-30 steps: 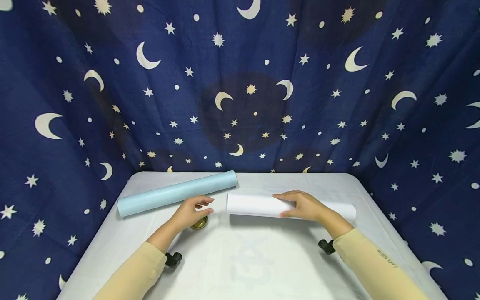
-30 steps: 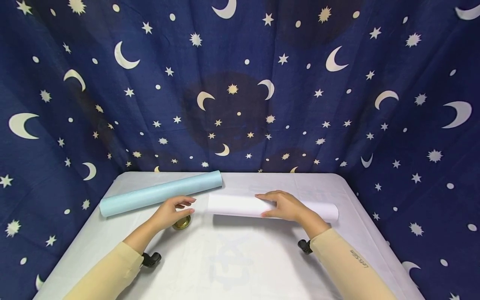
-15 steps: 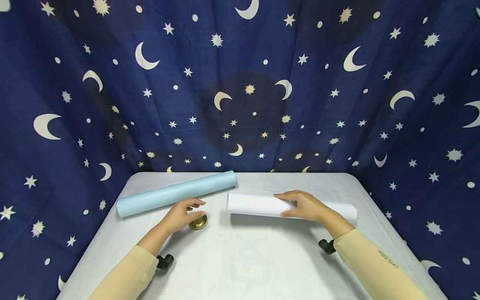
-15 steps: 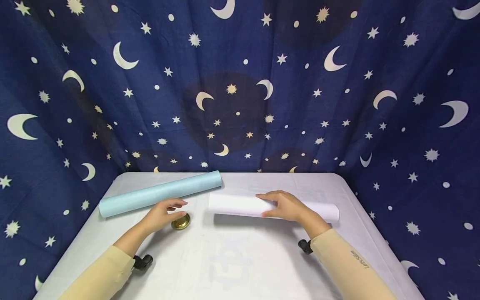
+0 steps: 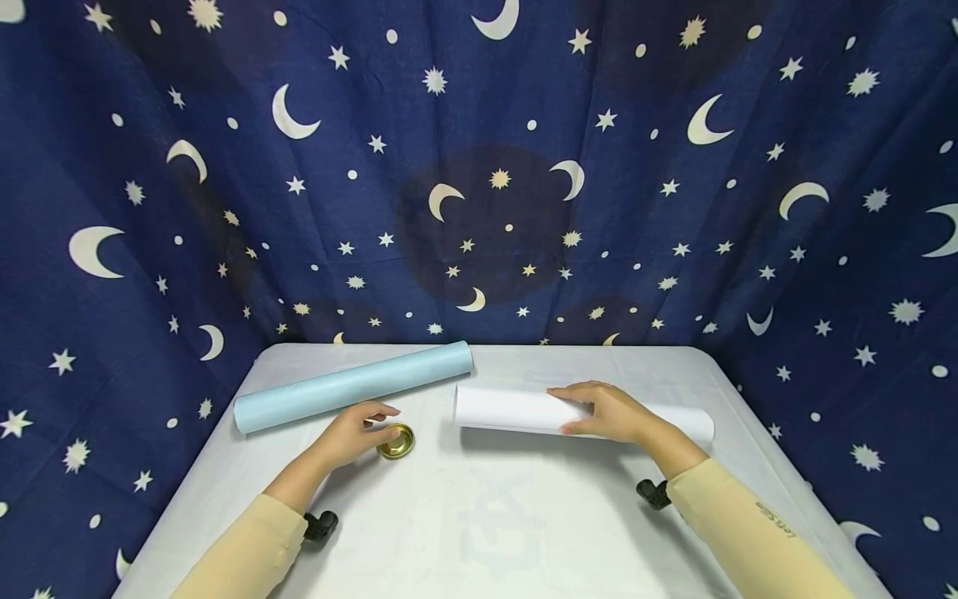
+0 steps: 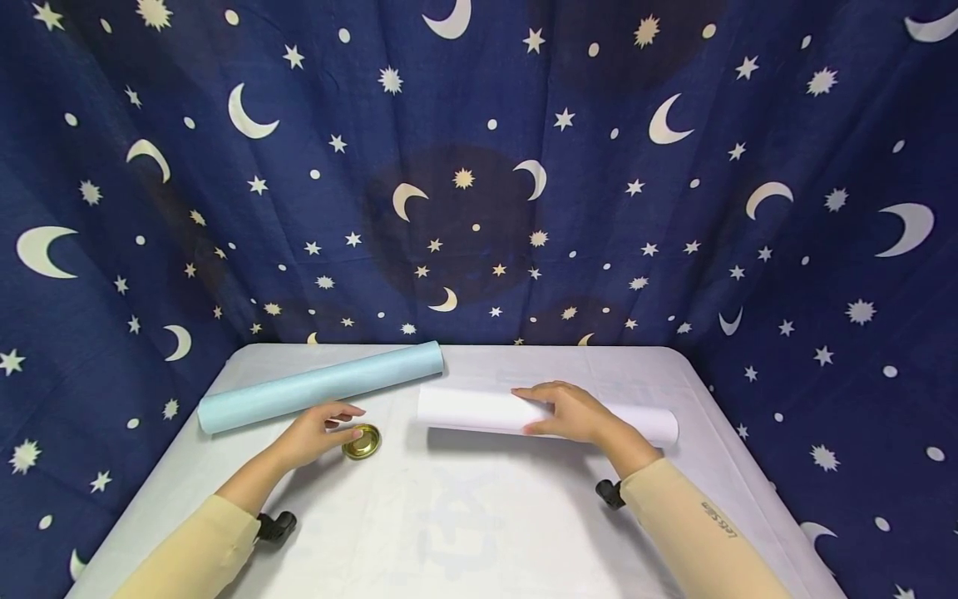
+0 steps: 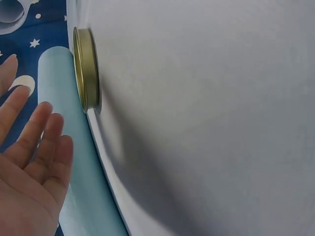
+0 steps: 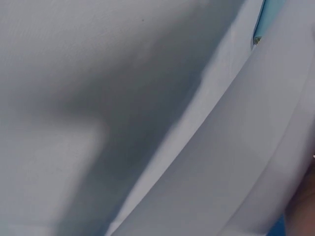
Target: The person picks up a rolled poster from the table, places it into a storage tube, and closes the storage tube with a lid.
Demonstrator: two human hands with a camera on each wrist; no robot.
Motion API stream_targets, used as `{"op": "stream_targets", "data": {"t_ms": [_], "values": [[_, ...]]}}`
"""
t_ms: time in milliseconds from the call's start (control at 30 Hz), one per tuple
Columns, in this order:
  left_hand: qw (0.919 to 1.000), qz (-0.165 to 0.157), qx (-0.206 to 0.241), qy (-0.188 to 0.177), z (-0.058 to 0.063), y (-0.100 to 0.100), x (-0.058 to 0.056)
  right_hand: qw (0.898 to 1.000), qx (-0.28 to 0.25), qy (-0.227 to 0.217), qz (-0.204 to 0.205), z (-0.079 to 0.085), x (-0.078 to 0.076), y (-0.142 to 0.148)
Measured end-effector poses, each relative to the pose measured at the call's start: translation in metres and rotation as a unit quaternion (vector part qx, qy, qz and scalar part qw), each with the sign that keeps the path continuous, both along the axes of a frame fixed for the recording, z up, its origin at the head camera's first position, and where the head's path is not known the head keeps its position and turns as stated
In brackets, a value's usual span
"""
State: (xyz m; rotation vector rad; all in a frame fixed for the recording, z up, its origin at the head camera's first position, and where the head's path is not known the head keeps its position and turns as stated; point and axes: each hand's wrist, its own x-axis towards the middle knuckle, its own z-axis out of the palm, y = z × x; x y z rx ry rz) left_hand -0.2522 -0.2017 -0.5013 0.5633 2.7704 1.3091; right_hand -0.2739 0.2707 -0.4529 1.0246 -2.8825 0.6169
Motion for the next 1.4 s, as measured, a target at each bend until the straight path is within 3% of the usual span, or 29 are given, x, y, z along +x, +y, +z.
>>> {"op": "stream_targets", "data": {"t_ms": [200, 600, 900, 1167, 1400], "values": [[0.9993, 0.019, -0.011, -0.03, -0.001, -0.005, 0.0, 1.0, 0.002, -0.002, -0.002, 0.0, 0.001, 0.001], [0.9986, 0.019, -0.03, -0.039, -0.003, -0.011, -0.003, 1.0, 0.002, -0.005, -0.007, -0.002, 0.0, 0.002], [0.9947, 0.034, -0.056, -0.079, -0.004, -0.01, -0.004, 1.0, -0.002, -0.009, -0.006, -0.001, 0.001, 0.001], [0.9901, 0.022, -0.113, -0.081, -0.004, -0.001, -0.003, 1.0, -0.002, -0.009, -0.004, -0.002, 0.001, 0.0], [0.983, 0.029, -0.164, -0.078, -0.004, 0.006, -0.003, 1.0, 0.003, -0.011, -0.005, -0.002, 0.0, 0.0]]}}
